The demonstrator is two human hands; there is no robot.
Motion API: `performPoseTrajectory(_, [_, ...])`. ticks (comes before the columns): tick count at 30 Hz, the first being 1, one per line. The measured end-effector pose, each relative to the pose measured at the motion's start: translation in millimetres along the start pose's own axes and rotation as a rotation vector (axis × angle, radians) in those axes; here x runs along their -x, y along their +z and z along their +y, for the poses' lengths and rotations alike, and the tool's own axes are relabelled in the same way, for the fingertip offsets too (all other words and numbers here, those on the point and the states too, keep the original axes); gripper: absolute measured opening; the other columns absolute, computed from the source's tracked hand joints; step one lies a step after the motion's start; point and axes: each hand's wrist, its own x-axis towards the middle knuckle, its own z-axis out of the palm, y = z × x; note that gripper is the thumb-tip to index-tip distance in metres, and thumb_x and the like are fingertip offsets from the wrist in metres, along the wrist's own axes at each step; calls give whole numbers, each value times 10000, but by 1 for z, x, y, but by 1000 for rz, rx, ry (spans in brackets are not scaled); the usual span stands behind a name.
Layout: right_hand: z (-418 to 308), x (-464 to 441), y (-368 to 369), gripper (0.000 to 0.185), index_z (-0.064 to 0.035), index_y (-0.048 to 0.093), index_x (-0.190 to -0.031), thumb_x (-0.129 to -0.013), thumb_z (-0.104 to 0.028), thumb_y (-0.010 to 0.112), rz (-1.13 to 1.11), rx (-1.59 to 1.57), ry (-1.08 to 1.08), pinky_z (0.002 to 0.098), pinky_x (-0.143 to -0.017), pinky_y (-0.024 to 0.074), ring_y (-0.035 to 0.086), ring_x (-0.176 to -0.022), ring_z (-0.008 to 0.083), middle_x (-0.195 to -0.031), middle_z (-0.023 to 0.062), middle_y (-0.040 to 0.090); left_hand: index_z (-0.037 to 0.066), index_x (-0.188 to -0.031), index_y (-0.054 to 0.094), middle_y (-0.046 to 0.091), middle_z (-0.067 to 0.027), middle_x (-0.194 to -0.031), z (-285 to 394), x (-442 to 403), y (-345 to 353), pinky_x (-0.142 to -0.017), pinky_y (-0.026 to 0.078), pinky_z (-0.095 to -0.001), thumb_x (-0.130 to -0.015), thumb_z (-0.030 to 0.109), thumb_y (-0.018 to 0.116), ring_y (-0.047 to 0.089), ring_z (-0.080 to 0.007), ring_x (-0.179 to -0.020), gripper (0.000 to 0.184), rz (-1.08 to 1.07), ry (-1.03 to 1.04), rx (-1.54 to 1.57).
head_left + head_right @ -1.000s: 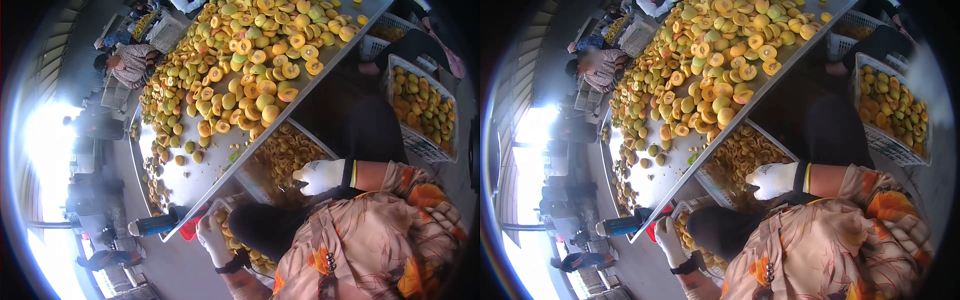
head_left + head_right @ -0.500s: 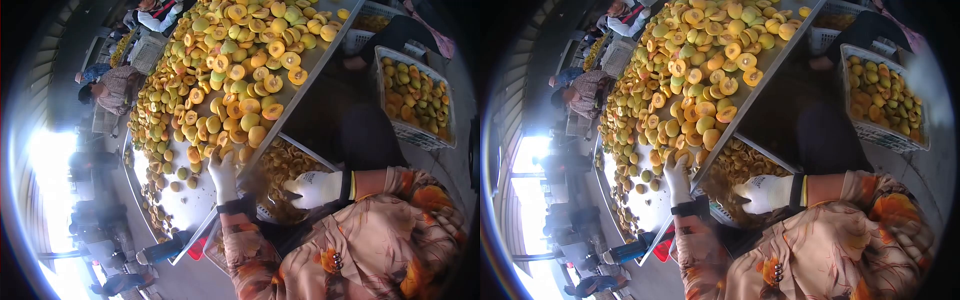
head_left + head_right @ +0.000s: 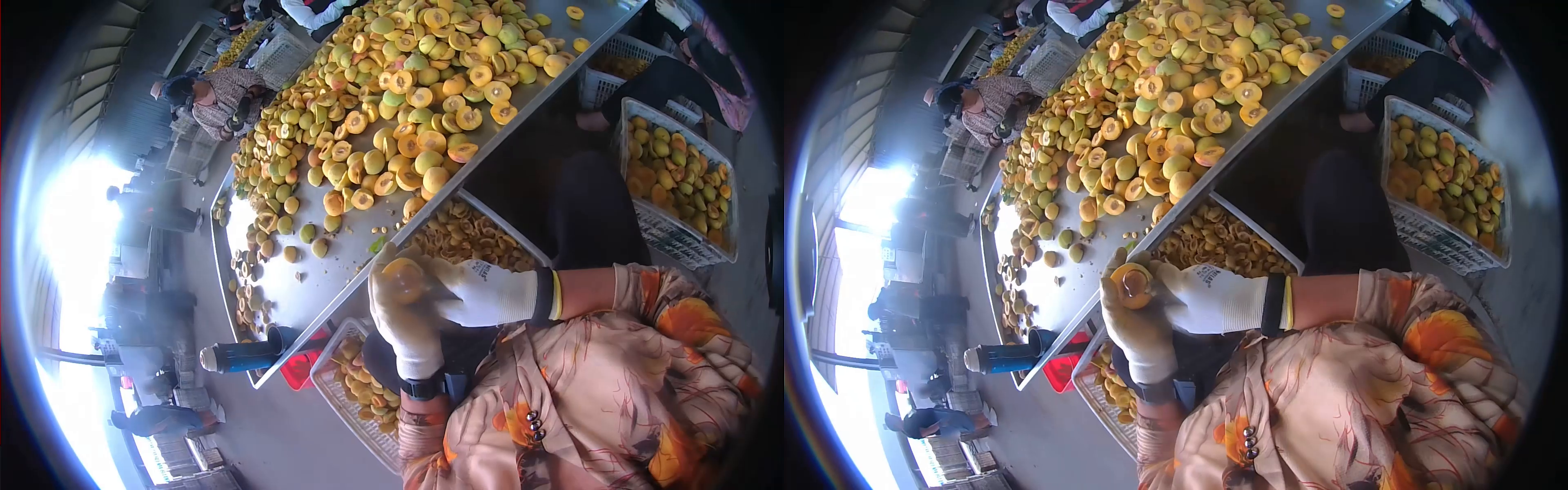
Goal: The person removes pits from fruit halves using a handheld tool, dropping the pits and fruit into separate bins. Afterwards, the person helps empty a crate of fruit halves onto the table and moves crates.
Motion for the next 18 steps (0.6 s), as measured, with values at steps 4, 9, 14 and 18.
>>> performPoseTrajectory(4, [-15,6,3,419,6,501,-1306,-936,-160,609,-4,32,-63,461,-571,523,674,-624,378,-798,207,670,-45,-1331,530,670,-201,-1082,2,17,5,-837,566,-406,-1047,462,522,665,-271,-901,581,75,170,-219])
performPoseTrajectory(9, [-19,14,8,351,6,560,-1229,-921,-148,627,-121,73,-60,454,-628,537,688,-693,370,-882,215,686,-36,-1243,578,693,-184,-970,-1,28,9,-713,570,-341,-1066,400,507,669,-240,-791,476,128,372,-305])
performPoseTrajectory(14, [-39,4,-6,354,-8,584,-1208,-874,-102,659,-295,-195,14,424,-803,541,697,-938,367,-1057,222,688,-31,-1168,611,699,-173,-874,9,35,13,-639,540,-302,-1074,374,490,659,-220,-728,433,105,390,-363])
performPoseTrajectory(18, [-37,0,-18,357,20,589,-1202,-868,-90,646,-431,-288,73,402,-893,530,692,-1010,352,-1090,164,709,-36,-1108,632,697,-165,-848,10,29,9,-650,533,-322,-1068,389,486,639,-218,-694,452,23,326,-358])
